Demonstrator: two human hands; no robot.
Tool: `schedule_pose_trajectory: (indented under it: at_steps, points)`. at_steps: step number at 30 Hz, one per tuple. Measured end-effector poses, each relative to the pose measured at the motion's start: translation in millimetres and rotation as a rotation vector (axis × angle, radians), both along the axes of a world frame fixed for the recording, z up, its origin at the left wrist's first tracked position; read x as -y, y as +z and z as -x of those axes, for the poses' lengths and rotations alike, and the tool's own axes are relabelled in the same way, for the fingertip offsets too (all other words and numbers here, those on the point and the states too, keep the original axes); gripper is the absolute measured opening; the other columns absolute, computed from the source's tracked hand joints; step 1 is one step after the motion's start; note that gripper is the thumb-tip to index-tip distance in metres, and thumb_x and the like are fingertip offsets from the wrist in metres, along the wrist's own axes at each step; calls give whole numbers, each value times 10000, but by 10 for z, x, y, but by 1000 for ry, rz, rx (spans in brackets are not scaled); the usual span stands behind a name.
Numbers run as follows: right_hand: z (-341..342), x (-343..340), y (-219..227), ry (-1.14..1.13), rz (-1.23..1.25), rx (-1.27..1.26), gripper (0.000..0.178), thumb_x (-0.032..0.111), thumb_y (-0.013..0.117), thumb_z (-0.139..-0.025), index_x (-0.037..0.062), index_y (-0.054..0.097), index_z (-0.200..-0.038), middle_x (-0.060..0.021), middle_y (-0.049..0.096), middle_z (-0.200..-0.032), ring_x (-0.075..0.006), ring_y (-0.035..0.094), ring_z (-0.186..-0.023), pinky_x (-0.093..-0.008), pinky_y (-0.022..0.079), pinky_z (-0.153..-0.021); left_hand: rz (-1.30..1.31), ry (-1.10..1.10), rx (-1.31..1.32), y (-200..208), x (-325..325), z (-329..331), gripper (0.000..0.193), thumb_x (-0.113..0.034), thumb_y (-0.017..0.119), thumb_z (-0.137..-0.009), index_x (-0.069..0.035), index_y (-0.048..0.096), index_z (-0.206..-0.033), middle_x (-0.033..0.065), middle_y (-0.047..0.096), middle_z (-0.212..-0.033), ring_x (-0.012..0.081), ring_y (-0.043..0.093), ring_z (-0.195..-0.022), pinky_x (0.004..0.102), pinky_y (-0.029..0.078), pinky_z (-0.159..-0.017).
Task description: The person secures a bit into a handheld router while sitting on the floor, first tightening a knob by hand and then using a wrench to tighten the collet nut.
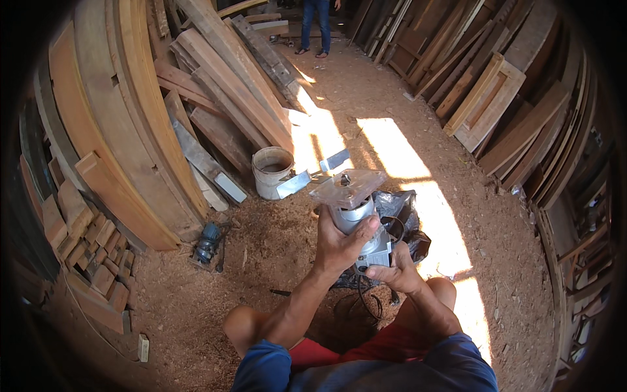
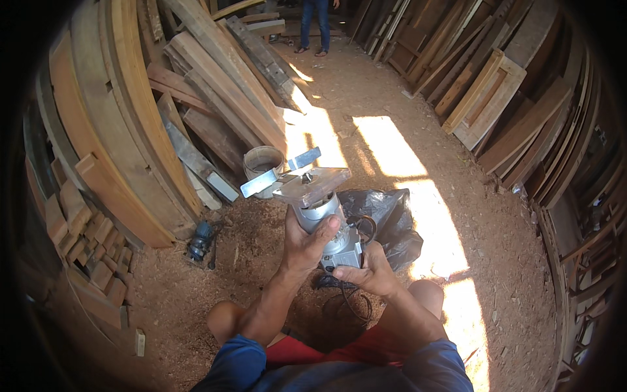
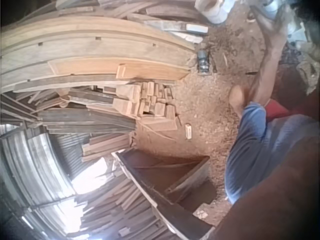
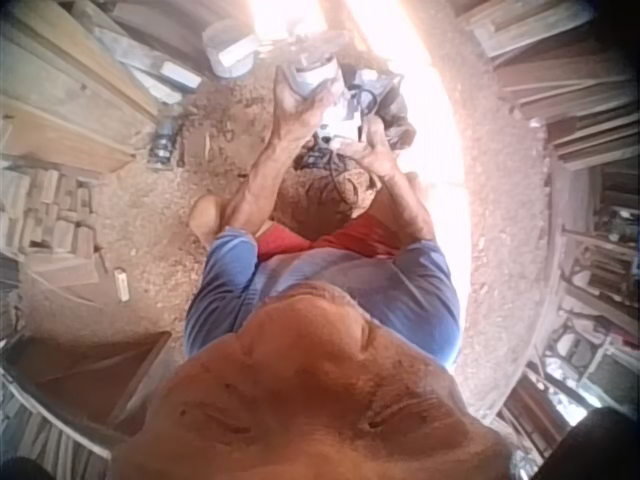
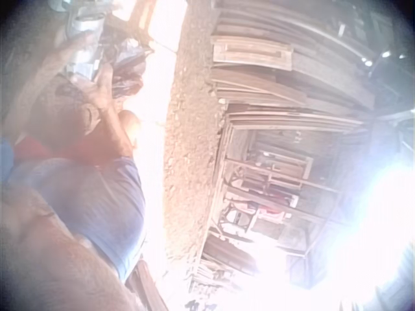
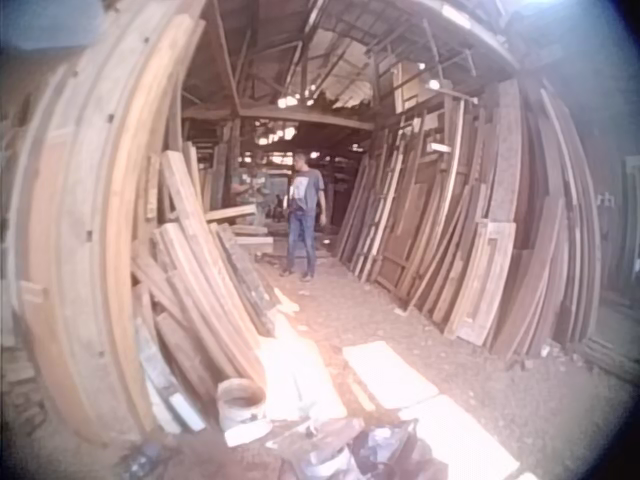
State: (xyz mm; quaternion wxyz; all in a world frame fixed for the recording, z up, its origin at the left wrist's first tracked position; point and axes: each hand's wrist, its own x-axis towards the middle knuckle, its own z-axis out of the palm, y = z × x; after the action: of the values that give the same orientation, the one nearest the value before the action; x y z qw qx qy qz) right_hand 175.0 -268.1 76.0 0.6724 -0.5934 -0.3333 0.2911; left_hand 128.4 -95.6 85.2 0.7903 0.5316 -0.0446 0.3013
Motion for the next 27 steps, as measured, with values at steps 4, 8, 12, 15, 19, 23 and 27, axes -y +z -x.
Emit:
schedule_pose_trajectory:
  at_steps: [4,8,12,15,19,23,27]
  points:
    - [-33,33,21,39,54,19,545,217,885,-834,-23,620,-1245,-27,679,-1063,-100,608,-977,-287,497,-859,-7,-30,6,-38,-26,-2,642,-202,814,-897,38,414,-1338,121,637,-1126,167,653,-989,319,568,-838]
    - [-19,10,59,50,39,17,556,204,874,-841,-25,605,-1270,-35,677,-1081,-110,607,-1004,-298,494,-886,-19,-43,9,-56,-54,4,650,-218,811,-899,38,407,-1339,123,637,-1121,171,657,-978,320,569,-834]
    - [-23,33,46,60,67,-12,571,201,874,-839,-19,597,-1288,-33,677,-1081,-113,609,-1008,-301,491,-890,-6,-67,25,-40,-58,-1,637,-216,803,-905,33,410,-1340,120,639,-1118,167,660,-969,315,568,-825]
    - [-26,29,1,55,67,-28,600,228,872,-842,-25,590,-1307,-31,674,-1086,-109,605,-1007,-295,486,-882,-16,-62,23,-43,-59,-10,622,-218,799,-906,25,422,-1337,113,643,-1108,161,659,-965,311,565,-821]
    - [-262,199,-104,139,130,49,701,312,870,-847,-54,565,-1361,-83,694,-1031,-153,647,-990,-316,514,-855,11,-48,7,-72,-91,-49,567,-247,784,-917,8,468,-1313,99,652,-1084,151,655,-957,313,561,-826]
    - [-417,395,374,-106,109,106,539,275,801,-924,-88,620,-1279,-107,691,-924,-175,674,-836,-329,539,-810,20,-85,-38,-118,-152,-64,534,-335,757,-915,0,553,-1277,108,675,-1035,162,670,-903,327,578,-771]
    - [-381,279,340,-281,-93,416,373,209,777,-941,-8,685,-1230,-78,672,-970,-149,649,-813,-334,541,-764,14,-157,-79,-143,-87,-79,516,-360,752,-918,1,591,-1249,110,693,-1003,167,678,-905,330,581,-776]
